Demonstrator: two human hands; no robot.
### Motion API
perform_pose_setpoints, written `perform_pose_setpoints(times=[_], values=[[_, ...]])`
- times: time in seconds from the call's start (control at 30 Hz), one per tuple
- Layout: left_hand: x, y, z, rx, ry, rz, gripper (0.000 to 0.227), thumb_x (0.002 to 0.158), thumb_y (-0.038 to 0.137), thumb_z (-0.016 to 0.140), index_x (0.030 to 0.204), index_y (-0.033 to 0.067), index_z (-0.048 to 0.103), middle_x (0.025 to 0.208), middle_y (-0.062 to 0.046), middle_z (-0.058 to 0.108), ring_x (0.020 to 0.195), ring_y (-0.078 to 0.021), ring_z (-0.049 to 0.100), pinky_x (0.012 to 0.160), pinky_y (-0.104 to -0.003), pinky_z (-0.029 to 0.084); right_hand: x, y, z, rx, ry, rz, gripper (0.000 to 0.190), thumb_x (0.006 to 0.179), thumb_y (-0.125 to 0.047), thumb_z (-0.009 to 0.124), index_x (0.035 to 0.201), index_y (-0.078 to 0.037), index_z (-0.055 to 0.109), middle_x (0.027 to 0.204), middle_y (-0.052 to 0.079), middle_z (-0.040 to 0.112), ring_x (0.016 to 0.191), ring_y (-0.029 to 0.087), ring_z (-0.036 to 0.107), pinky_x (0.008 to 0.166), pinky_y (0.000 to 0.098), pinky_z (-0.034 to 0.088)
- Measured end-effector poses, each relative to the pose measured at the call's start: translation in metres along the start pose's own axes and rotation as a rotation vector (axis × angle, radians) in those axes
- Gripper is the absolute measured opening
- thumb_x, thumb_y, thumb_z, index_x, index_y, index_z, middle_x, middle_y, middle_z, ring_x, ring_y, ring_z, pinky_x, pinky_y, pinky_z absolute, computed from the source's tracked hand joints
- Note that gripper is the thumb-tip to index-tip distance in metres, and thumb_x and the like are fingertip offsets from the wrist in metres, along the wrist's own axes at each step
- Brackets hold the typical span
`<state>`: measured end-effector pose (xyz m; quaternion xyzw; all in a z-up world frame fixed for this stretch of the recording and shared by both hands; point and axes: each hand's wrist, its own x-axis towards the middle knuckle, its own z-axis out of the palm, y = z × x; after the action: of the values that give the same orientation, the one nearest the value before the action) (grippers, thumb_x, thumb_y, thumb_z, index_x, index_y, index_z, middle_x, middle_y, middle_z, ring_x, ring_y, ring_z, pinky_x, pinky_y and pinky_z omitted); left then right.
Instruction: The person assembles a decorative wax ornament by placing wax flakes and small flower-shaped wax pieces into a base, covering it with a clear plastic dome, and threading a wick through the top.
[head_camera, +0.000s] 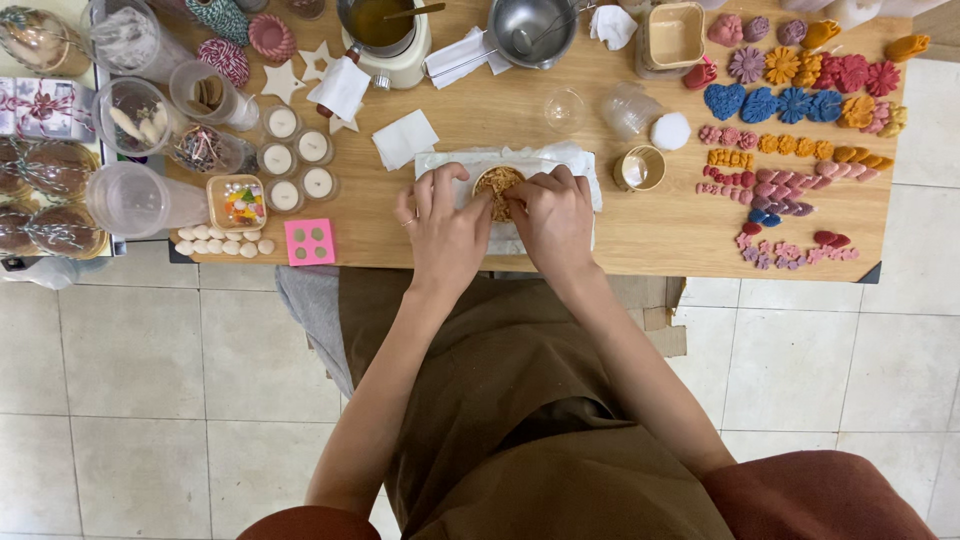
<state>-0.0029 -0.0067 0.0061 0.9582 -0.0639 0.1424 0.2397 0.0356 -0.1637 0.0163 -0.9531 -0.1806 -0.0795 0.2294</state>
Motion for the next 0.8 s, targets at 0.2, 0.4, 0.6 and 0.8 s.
perform_pose_setpoints(times=[0.2, 0.4, 0.6, 0.8], values=[[-0.003, -0.015, -0.012, -0.197, 0.074, -0.115, 0.016, 0.098, 0.019, 0.073, 0.112, 0.0140, 0.076, 0.122, 0.000, 0.059, 0.122, -0.0247, 0.053, 0.110, -0.044, 0.032, 0.000, 0.011, -0.031, 0.406, -0.141, 0.260, 0.018, 0.088, -0.003, 0.076, 0.106, -0.004, 0.076, 0.100, 0.011, 0.074, 0.085, 0.023, 0.073, 0.077, 0.0358, 0.059], [-0.010, -0.029, -0.004, -0.185, 0.035, 0.220, 0.010, 0.101, 0.020, 0.076, 0.107, 0.0121, 0.076, 0.134, -0.002, 0.068, 0.132, -0.0170, 0.062, 0.115, -0.040, 0.033, 0.003, 0.013, -0.045, 0.348, 0.011, -0.164, 0.026, 0.090, 0.000, 0.077, 0.116, -0.003, 0.076, 0.116, 0.012, 0.073, 0.108, 0.027, 0.070, 0.092, 0.0377, 0.059], [-0.006, -0.021, 0.010, -0.069, 0.036, 0.235, 0.015, 0.099, 0.025, 0.076, 0.101, 0.0102, 0.079, 0.132, -0.001, 0.065, 0.137, -0.0178, 0.054, 0.120, -0.044, 0.027, 0.005, 0.015, -0.022, 0.142, -0.006, -0.291, 0.030, 0.082, -0.013, 0.083, 0.111, -0.007, 0.079, 0.115, 0.005, 0.075, 0.114, 0.026, 0.063, 0.098, 0.0403, 0.049], [0.006, -0.009, 0.003, -0.077, 0.019, 0.058, 0.011, 0.086, 0.021, 0.079, 0.085, 0.0112, 0.073, 0.143, -0.010, 0.057, 0.141, -0.0271, 0.046, 0.115, -0.049, 0.028, 0.002, 0.022, -0.011, 0.047, 0.031, -0.225, 0.025, 0.081, -0.020, 0.086, 0.105, -0.014, 0.081, 0.108, -0.003, 0.077, 0.110, 0.022, 0.061, 0.101, 0.0409, 0.042]])
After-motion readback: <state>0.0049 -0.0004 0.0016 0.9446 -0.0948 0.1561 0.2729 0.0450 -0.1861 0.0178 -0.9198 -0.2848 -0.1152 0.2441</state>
